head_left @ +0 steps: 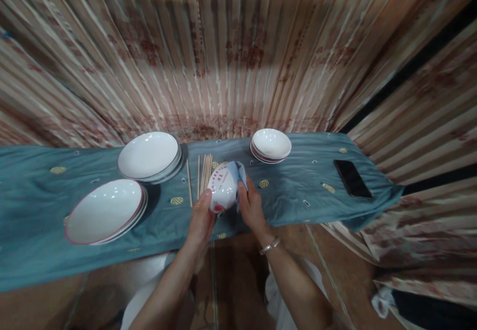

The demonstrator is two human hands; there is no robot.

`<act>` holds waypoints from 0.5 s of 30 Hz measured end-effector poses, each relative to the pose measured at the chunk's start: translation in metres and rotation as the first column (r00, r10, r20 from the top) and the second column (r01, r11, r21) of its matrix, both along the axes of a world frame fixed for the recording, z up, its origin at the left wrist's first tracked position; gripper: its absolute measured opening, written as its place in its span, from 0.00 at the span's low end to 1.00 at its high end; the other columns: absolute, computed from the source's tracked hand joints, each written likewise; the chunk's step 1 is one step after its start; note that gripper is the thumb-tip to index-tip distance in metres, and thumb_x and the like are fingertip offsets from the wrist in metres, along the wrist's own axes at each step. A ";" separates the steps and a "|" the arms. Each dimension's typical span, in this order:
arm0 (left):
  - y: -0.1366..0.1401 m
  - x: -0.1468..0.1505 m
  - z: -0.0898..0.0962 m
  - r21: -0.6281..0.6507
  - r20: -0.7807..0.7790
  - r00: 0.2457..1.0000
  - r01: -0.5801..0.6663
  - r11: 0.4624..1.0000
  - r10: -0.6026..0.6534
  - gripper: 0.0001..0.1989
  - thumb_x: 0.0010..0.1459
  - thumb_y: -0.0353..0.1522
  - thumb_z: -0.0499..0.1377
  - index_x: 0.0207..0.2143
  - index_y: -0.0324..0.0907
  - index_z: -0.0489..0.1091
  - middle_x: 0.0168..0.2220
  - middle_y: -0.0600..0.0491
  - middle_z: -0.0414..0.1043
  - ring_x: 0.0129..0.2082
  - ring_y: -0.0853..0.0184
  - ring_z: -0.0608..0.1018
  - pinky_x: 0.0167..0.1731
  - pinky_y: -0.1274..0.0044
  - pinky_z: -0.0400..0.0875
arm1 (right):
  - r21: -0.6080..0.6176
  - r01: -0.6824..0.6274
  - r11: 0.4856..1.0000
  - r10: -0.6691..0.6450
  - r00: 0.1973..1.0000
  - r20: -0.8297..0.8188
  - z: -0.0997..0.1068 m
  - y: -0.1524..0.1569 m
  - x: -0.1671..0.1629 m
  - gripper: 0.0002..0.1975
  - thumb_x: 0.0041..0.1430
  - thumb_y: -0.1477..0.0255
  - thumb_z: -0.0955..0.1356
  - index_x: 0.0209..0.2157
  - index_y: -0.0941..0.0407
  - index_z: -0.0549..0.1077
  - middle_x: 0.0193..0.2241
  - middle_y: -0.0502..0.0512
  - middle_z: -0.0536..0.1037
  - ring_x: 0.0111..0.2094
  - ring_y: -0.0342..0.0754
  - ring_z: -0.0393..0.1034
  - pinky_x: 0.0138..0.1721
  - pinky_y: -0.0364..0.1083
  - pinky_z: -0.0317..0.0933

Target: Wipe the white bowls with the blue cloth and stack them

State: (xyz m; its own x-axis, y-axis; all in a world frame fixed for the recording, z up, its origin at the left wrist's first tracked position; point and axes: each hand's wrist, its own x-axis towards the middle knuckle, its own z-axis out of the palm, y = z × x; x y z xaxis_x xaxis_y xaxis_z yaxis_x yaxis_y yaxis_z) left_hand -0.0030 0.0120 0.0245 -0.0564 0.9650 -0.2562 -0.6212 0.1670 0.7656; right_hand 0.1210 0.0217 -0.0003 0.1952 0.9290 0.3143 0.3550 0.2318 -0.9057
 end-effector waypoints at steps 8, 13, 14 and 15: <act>0.002 -0.001 -0.004 -0.018 0.042 0.998 -0.051 0.999 0.052 0.23 0.53 0.42 0.66 0.47 0.37 0.76 0.47 0.42 0.80 0.52 0.55 0.79 0.54 0.68 0.71 | -0.136 0.018 0.991 -0.050 0.971 -0.234 -0.029 -0.005 -0.012 0.30 0.69 0.53 0.55 0.58 0.60 0.69 0.51 0.62 0.78 0.56 0.52 0.70 0.57 0.50 0.64; 0.004 -0.003 -0.005 -0.051 0.044 0.997 -0.062 0.997 0.064 0.24 0.57 0.41 0.64 0.52 0.36 0.74 0.47 0.42 0.80 0.52 0.56 0.79 0.54 0.68 0.71 | -0.141 0.014 0.990 -0.053 0.960 -0.277 -0.035 -0.018 -0.027 0.30 0.71 0.56 0.55 0.64 0.61 0.61 0.60 0.64 0.71 0.63 0.50 0.63 0.63 0.52 0.57; 0.005 -0.003 -0.004 -0.061 0.047 0.997 -0.065 0.996 0.068 0.23 0.58 0.41 0.63 0.52 0.36 0.74 0.46 0.42 0.80 0.52 0.57 0.79 0.54 0.68 0.71 | -0.137 0.014 0.990 -0.049 0.965 -0.259 -0.036 -0.021 -0.030 0.30 0.71 0.57 0.55 0.66 0.60 0.58 0.62 0.64 0.68 0.64 0.50 0.61 0.65 0.53 0.55; 0.006 -0.003 -0.003 -0.072 0.051 0.996 -0.070 0.995 0.074 0.22 0.59 0.40 0.62 0.52 0.36 0.74 0.46 0.42 0.80 0.51 0.57 0.79 0.54 0.69 0.71 | -0.127 0.011 0.992 -0.041 0.973 -0.229 -0.037 -0.024 -0.033 0.30 0.71 0.58 0.55 0.67 0.60 0.55 0.63 0.64 0.66 0.65 0.50 0.59 0.65 0.54 0.54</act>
